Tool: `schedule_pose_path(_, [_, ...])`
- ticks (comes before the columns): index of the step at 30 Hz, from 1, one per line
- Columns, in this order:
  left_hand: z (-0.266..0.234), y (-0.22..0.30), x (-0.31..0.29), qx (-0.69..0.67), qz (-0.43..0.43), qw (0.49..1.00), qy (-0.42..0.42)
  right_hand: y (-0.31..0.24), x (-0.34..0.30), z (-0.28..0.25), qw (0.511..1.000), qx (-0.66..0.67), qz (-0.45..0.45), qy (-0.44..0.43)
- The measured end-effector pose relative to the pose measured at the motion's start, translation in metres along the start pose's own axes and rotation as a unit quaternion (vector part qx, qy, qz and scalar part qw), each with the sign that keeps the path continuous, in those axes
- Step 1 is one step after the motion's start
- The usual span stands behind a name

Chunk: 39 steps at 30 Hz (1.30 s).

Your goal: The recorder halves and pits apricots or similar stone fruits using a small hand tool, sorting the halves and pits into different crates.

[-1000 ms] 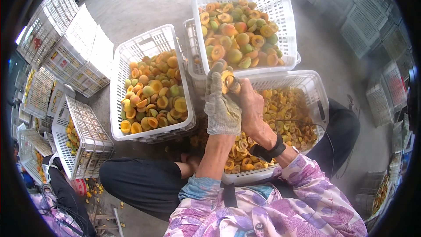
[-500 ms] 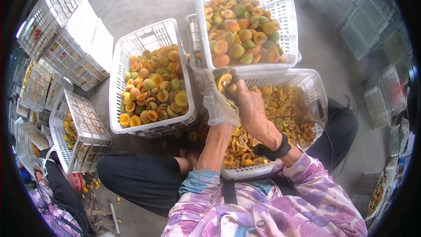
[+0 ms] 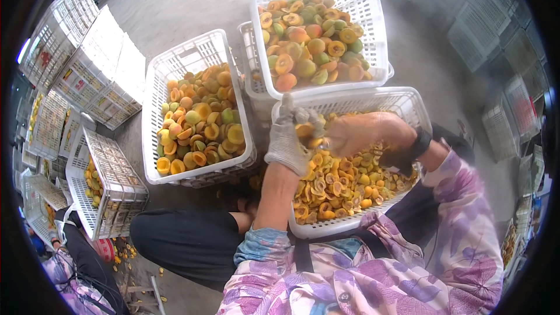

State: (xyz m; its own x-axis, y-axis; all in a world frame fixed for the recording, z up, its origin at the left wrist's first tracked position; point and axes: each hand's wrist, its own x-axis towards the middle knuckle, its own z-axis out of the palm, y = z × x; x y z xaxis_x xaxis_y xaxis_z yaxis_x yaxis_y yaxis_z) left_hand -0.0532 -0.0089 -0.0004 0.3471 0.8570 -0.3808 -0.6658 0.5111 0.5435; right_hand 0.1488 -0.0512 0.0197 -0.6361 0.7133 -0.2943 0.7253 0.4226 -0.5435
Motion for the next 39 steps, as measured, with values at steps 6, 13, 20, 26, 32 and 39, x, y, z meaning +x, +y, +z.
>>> schedule_pose_path(6, [-0.140,0.097,0.041,0.563,0.395,0.692,0.220,0.023,0.011,-0.023,0.958,-0.207,0.195,0.033])
schedule_pose_path(13, [-0.105,0.069,0.056,0.373,0.219,0.897,0.090,0.062,0.069,-0.032,0.904,-0.217,0.093,0.356])
schedule_pose_path(20, [-0.028,-0.014,0.043,0.005,-0.019,1.000,-0.023,0.073,0.079,-0.036,0.900,-0.175,0.065,0.395])
schedule_pose_path(26, [-0.035,-0.037,0.056,-0.232,-0.057,0.967,-0.092,-0.020,0.069,0.016,0.864,-0.034,0.003,0.503])
schedule_pose_path(32, [-0.009,-0.012,0.022,-0.139,0.032,0.989,-0.027,-0.052,0.034,0.025,0.917,0.201,0.181,0.292])
schedule_pose_path(39, [-0.004,-0.012,0.018,-0.021,0.128,0.990,-0.051,-0.037,0.045,0.054,0.873,0.124,0.127,0.455])
